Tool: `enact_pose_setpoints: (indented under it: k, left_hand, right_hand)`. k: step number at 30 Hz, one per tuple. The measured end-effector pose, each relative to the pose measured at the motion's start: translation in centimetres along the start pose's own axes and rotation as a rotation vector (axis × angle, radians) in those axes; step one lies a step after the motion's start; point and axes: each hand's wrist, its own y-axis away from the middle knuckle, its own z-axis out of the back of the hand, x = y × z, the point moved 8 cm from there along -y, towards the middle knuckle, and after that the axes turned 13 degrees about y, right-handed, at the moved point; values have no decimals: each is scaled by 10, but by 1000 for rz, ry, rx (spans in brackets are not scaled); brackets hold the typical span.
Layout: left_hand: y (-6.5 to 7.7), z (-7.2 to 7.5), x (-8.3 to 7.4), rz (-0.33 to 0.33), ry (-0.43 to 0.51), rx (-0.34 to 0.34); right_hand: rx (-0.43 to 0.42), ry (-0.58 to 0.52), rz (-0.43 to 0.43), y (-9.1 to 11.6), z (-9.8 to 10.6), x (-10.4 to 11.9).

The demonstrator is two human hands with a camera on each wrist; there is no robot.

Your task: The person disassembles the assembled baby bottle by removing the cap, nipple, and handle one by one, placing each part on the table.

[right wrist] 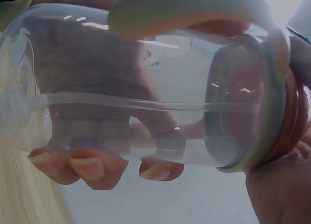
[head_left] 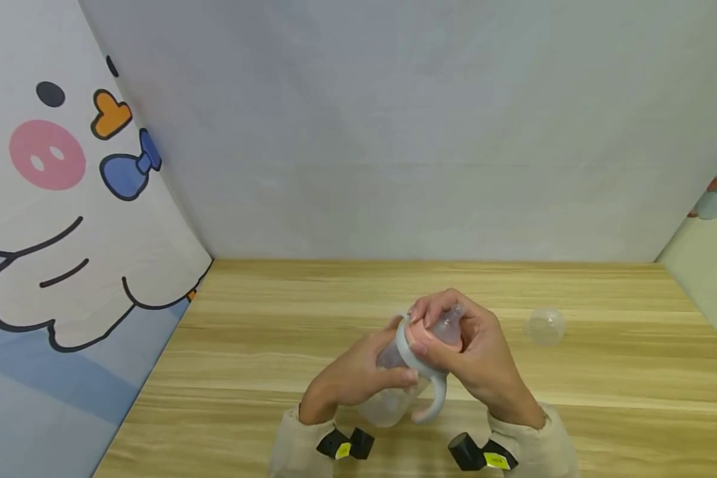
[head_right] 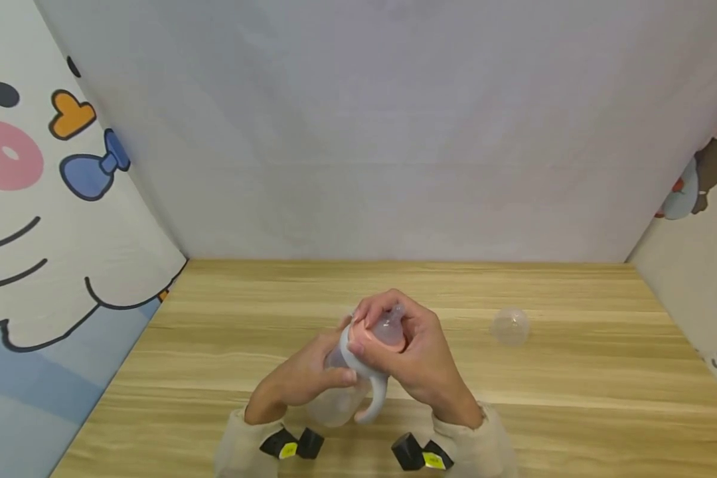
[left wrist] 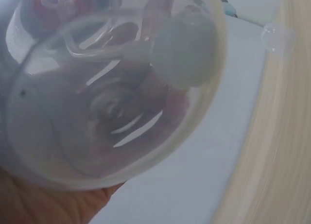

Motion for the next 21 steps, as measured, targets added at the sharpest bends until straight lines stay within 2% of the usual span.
enact_pose_setpoints:
  k: [3, 6, 12, 15, 21]
  left_hand:
    - [1, -3, 0, -43, 37, 26]
    - [2, -5, 1, -57, 69, 48]
    - [2, -7, 6, -53, 141, 92]
    - [4, -9, 7, -51, 209, 123]
    - [7, -16, 7, -16, 316, 157]
  right_hand:
    - [-8, 13, 15, 0, -1, 2]
    - [-12, 20, 31, 0, -2, 4]
    - [-2, 17, 45, 1, -6, 6]
    - [-5, 27, 56, 2, -6, 8]
    - [-24, 16, 96, 5, -9, 13]
